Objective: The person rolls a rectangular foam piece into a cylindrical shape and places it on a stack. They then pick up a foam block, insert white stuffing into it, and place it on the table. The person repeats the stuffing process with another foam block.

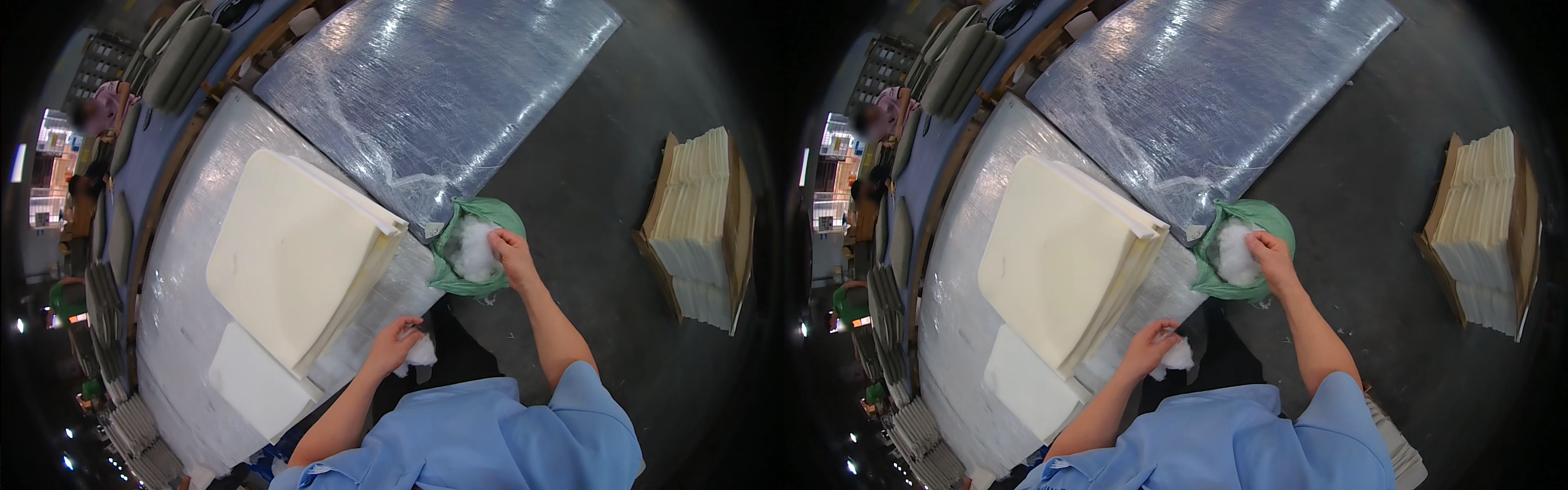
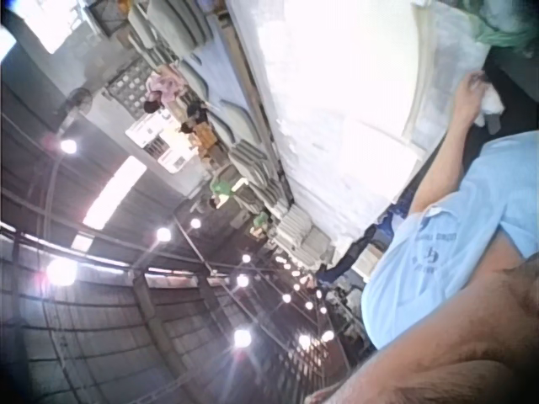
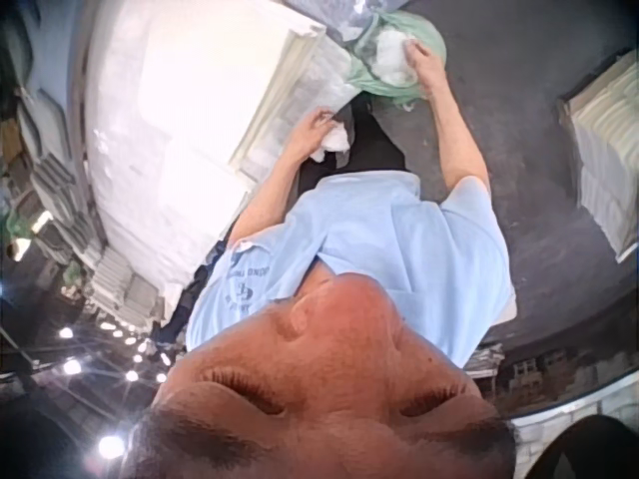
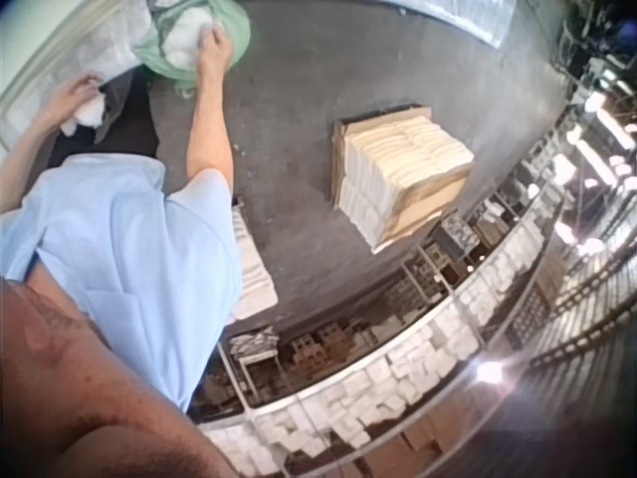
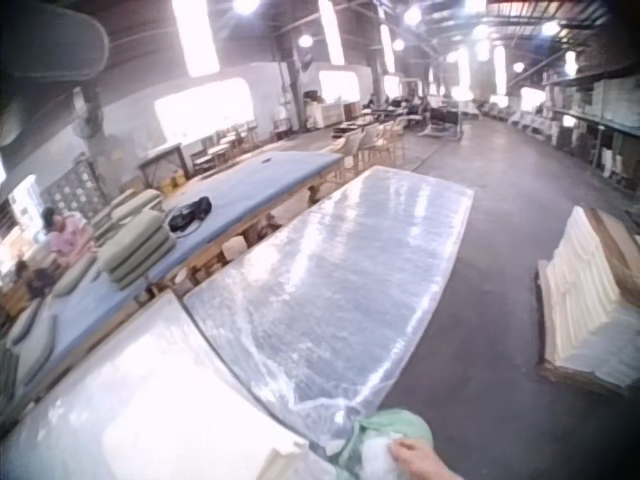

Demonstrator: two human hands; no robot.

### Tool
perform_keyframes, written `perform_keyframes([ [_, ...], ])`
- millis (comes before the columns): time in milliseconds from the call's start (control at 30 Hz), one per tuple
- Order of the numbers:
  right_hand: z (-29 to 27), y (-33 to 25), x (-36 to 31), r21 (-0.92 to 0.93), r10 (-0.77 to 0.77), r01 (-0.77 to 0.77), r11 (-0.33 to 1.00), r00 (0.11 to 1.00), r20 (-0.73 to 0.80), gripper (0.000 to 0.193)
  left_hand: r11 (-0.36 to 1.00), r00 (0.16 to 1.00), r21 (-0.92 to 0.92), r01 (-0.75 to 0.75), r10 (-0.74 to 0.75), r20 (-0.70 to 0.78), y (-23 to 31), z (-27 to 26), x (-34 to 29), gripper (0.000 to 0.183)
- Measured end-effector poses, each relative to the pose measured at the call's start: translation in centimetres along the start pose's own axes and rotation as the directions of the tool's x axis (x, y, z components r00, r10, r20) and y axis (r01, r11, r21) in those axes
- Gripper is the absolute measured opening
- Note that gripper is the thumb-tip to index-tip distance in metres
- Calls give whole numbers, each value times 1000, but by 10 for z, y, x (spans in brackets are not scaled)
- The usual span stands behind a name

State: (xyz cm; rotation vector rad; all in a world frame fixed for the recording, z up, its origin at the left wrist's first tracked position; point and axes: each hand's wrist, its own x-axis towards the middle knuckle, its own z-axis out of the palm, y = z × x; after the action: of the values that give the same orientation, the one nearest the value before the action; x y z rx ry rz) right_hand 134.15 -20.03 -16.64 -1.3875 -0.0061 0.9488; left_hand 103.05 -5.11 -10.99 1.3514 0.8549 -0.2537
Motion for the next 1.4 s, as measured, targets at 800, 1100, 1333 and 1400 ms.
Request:
perform_keyframes([
  [800,113,30,-111,132,63,-81,988,989,134,48,832,958,-542,-116,-49,-282,60,44,68,33],
  [1100,48,46,-55,-403,-249,197,894,965,-81,32,666,952,-743,-61,-186,-245,57,5,42,38],
  [1333,50,31,8,-957,-340,274,96,913,227,57,596,948,-785,-168,-120,-294,43,-24,11,38],
  [1400,57,52,22,-943,-231,333,-31,915,330,55,593,948,-787,-169,-120,-294,43,-28,-5,39],
])
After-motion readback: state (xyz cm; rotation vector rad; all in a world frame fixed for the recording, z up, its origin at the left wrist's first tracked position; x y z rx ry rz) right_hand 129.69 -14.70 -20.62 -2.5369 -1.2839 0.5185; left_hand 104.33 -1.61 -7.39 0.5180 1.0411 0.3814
